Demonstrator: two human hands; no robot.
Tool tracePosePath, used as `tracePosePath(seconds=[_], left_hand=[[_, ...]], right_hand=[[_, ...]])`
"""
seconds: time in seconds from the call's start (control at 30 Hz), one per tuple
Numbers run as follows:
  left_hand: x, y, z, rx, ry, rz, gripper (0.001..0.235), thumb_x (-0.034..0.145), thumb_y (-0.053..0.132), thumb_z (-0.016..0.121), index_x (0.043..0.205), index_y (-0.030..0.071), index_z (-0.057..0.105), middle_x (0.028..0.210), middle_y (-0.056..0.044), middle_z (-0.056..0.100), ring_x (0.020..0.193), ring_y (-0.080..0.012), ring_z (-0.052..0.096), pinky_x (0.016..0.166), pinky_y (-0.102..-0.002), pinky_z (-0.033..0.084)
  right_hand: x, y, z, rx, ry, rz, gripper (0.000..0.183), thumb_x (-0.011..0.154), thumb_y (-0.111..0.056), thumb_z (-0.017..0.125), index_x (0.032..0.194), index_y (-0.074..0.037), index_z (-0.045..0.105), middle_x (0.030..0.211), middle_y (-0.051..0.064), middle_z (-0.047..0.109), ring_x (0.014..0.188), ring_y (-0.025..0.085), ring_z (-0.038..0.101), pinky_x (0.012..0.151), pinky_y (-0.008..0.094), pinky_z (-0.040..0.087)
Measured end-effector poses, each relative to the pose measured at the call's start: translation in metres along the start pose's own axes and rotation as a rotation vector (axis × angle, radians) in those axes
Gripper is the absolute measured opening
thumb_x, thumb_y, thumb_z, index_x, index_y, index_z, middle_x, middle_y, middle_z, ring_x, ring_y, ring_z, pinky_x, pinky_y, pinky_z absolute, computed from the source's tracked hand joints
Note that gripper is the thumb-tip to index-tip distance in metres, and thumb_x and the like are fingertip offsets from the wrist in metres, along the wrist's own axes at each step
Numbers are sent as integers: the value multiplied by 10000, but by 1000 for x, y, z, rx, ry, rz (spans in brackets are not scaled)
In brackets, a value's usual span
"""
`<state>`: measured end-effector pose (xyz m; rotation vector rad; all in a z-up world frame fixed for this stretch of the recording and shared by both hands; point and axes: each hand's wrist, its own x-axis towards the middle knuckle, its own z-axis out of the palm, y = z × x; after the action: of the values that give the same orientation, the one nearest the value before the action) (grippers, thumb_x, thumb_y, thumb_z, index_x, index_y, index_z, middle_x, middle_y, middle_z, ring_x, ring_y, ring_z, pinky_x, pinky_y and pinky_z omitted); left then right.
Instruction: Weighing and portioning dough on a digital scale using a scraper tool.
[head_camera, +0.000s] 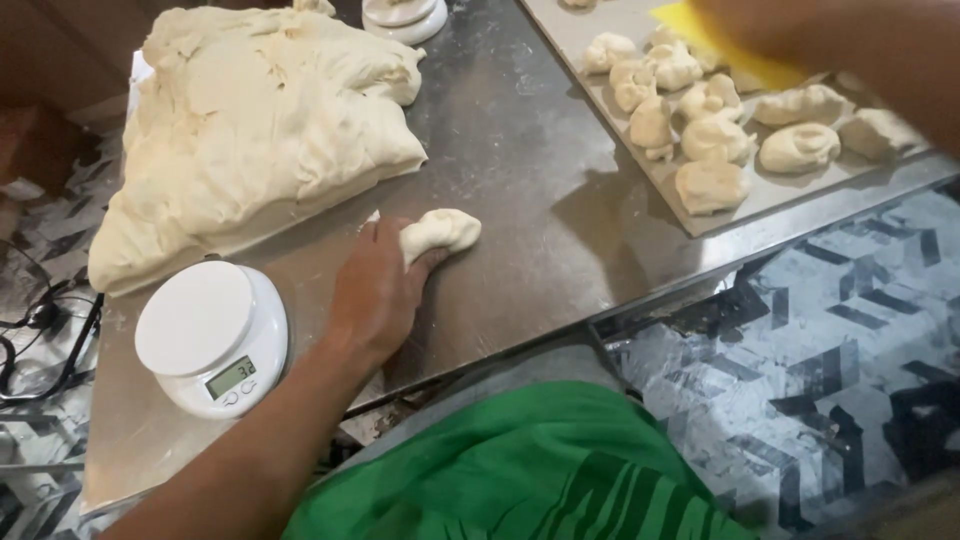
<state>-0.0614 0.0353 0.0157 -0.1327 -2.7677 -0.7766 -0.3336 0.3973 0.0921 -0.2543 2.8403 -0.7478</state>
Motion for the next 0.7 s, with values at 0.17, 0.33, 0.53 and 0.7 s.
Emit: tracePosePath(seconds=[0.17,0.33,0.53,0.7], left_hand=[[-6,4,-8,-172,-173,-390,503,895,358,732,1288,92,566,1162,-170,651,942,-366,691,882,-459,522],[-28,-22,6,-92,129,102,550,873,221,784,1384,95,623,1292,-230,521,1205,-379,511,1032,-446,432],[-38,-10,2,1,84,-45,558,844,195,799,1351,61,609,1329,-120,574,1232,-394,445,1053,-507,324],[-43,-14,-19,-28,99,-24,564,808,243,833,1299,51,631,1305,-149,573,1194,-398,481,1012,-478,387]], right_hand=[[-110,-82,55,93,-5,211,384,1113,-402,492,1451,-221,527,1138,217,668,856,323,689,715,438,593],[-136,-141,119,841,-375,96,378,881,-197,713,1172,40,659,985,145,762,801,242,741,730,399,616],[-116,-171,203,294,60,-565,345,926,-246,673,1031,72,590,955,284,697,891,406,711,760,482,559],[-128,-182,224,137,119,-616,299,929,-179,638,1047,71,526,969,339,675,928,526,650,821,572,507]])
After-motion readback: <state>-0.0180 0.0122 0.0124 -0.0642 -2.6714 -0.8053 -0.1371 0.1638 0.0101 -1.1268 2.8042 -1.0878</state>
